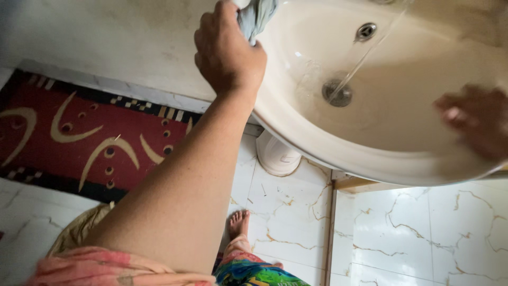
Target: The person washes a small grey cloth under running water in a sink, rinses it thoroughly, wrings it out, and then washes their hands. The cloth is then hung on a balcony railing to dry.
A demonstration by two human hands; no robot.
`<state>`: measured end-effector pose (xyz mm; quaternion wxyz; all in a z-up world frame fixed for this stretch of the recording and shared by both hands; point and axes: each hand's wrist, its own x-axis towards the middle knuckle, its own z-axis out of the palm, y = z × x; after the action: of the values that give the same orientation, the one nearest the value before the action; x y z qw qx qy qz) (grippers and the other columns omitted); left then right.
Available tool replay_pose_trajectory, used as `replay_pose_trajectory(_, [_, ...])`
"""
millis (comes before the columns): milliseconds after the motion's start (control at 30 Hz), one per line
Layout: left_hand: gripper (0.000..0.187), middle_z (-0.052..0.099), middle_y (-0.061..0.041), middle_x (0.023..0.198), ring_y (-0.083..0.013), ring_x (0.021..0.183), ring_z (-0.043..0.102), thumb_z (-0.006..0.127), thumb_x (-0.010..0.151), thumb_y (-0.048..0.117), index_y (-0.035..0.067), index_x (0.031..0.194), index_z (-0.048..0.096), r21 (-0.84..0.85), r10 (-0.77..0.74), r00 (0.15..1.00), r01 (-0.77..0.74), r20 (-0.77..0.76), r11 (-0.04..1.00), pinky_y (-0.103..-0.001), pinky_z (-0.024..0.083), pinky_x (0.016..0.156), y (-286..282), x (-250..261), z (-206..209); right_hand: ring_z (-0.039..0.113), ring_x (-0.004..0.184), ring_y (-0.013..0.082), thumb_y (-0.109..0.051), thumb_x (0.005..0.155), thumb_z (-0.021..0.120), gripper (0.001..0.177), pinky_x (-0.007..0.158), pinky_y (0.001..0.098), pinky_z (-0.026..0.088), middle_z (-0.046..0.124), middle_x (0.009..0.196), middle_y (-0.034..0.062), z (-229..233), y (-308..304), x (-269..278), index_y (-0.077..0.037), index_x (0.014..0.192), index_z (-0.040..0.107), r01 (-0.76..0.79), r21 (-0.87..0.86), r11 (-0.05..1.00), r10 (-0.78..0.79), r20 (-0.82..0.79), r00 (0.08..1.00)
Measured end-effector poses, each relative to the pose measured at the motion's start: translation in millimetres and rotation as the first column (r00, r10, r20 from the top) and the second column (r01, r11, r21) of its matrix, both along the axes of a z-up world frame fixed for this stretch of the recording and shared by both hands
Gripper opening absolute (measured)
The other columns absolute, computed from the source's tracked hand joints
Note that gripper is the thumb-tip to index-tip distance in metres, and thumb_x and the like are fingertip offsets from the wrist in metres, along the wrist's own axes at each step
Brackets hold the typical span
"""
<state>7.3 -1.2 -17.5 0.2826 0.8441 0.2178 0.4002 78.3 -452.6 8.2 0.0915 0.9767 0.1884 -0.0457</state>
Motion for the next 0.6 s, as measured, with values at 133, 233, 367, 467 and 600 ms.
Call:
replay_pose_trajectory(133, [0.056, 0.061, -0.007, 0.116, -0.0334, 0.113, 0.058, 0.085, 0.068, 0.014, 0.017, 0.116, 0.056, -0.033, -0.003, 0.999, 0.002, -0.046, 0.999, -0.053, 0.050, 0.086, -1, -4, 7, 0.067, 0.115, 0.0258, -0.059, 0.092, 0.048, 0.063, 0.107, 0.0461, 0.048, 0.072, 0.131, 0.0050, 8, 57, -99, -0.028, 0.146, 0.058, -0.061, 0.107, 0.992, 0.081, -0.186, 0.979])
replay_pose_trajectory(233, [0.054, 0.060, -0.007, 0.116, -0.0320, 0.111, 0.058, 0.085, 0.069, 0.013, 0.016, 0.115, 0.057, -0.078, -0.002, 0.993, -0.007, -0.116, 0.997, -0.052, 0.050, 0.085, -3, -4, 12, 0.060, 0.122, 0.0274, -0.062, 0.096, 0.044, 0.065, 0.107, 0.0457, 0.046, 0.067, 0.134, 0.0064, 1, 150, -122, -0.029, 0.151, 0.052, 0.177, 0.148, 0.973, -0.103, -0.408, 0.907])
replay_pose_trajectory(367, [0.050, 0.062, -0.007, 0.113, -0.0319, 0.109, 0.059, 0.084, 0.071, 0.012, 0.017, 0.114, 0.059, -0.068, -0.012, 0.995, 0.005, -0.098, 0.998, -0.051, 0.050, 0.085, -3, -7, 14, 0.064, 0.114, 0.0288, -0.041, 0.104, 0.044, 0.046, 0.096, 0.0465, 0.052, 0.069, 0.128, 0.0109, -41, 211, -66, -0.011, 0.131, 0.067, 0.468, 0.683, 0.561, -0.018, -0.555, 0.832])
replay_pose_trajectory(467, [0.052, 0.062, -0.007, 0.110, -0.0327, 0.107, 0.059, 0.084, 0.066, 0.013, 0.016, 0.112, 0.059, -0.078, -0.026, 0.996, 0.019, -0.085, 0.997, -0.051, 0.049, 0.084, -2, -9, 15, 0.062, 0.075, 0.0191, -0.032, 0.114, 0.057, 0.033, 0.071, 0.0349, 0.060, 0.063, 0.083, 0.0055, -73, 209, 43, -0.009, 0.092, 0.066, 0.722, 0.455, -0.521, 0.049, -0.829, 0.558])
replay_pose_trajectory(600, [0.050, 0.062, -0.008, 0.108, -0.0352, 0.106, 0.059, 0.084, 0.068, 0.012, 0.016, 0.112, 0.060, -0.078, -0.038, 0.999, 0.036, -0.020, 0.996, -0.053, 0.048, 0.084, -3, -9, 14, 0.046, 0.054, 0.0156, -0.030, 0.106, 0.037, 0.042, 0.050, 0.0284, 0.044, 0.045, 0.061, 0.0015, -95, 171, 107, -0.011, 0.072, 0.051, 0.533, 0.106, -0.839, 0.244, -0.803, 0.544])
